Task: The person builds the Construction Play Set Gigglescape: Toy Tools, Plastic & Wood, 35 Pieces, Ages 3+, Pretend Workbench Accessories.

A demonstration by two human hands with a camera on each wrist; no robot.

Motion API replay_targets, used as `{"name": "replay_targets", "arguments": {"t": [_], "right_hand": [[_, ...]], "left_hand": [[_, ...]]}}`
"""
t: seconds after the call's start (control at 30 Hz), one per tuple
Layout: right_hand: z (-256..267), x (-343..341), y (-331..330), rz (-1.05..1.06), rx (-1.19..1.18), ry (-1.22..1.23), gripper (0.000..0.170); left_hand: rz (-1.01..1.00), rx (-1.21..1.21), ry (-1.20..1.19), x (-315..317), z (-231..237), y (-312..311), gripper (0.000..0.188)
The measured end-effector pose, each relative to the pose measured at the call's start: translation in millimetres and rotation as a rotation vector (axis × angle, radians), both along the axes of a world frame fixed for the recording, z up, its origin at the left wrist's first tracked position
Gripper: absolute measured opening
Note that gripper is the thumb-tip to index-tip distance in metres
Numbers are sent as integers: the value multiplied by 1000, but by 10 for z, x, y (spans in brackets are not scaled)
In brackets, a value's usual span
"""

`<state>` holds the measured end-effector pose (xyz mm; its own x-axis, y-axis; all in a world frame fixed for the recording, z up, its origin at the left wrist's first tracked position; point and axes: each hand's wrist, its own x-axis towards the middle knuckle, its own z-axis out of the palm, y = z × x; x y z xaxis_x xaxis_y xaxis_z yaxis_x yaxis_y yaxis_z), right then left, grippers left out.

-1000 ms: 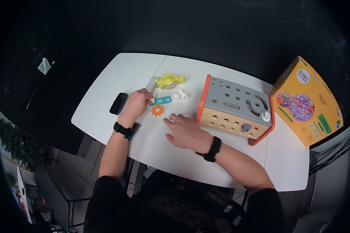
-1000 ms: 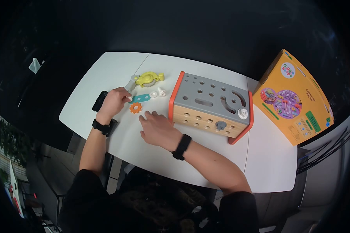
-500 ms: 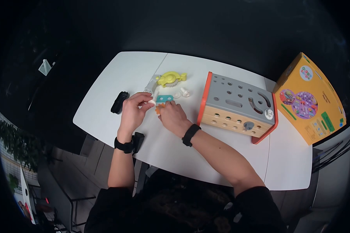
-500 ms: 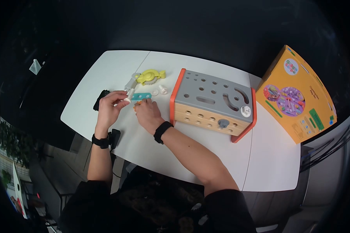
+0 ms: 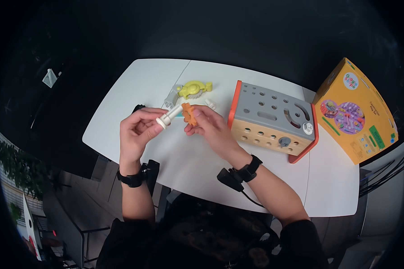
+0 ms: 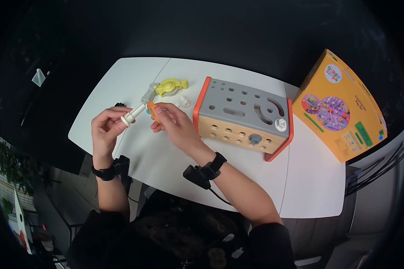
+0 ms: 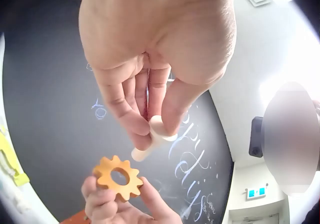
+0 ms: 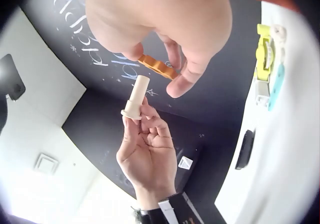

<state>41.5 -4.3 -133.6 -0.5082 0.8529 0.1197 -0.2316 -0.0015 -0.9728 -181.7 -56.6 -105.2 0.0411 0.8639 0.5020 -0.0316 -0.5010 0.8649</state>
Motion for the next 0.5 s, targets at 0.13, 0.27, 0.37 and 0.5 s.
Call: {"name": "replay_targets", "arguments": {"t": [0.13,0.27,0.37,0.5], "right_hand": [[140,87,-82,90,-73,301,47],[176,218,-95,190,-61,276,44],[147,351,-149,197,-101,246,42],[30,603,-257,152,-61,170,38]], "left_hand": [[-98,37,55,109,48,-48,26],[-123,61,83,264,74,-4,29],[29,263,345,428,101,15,37],[177,269,327,803,121,1,37]]}}
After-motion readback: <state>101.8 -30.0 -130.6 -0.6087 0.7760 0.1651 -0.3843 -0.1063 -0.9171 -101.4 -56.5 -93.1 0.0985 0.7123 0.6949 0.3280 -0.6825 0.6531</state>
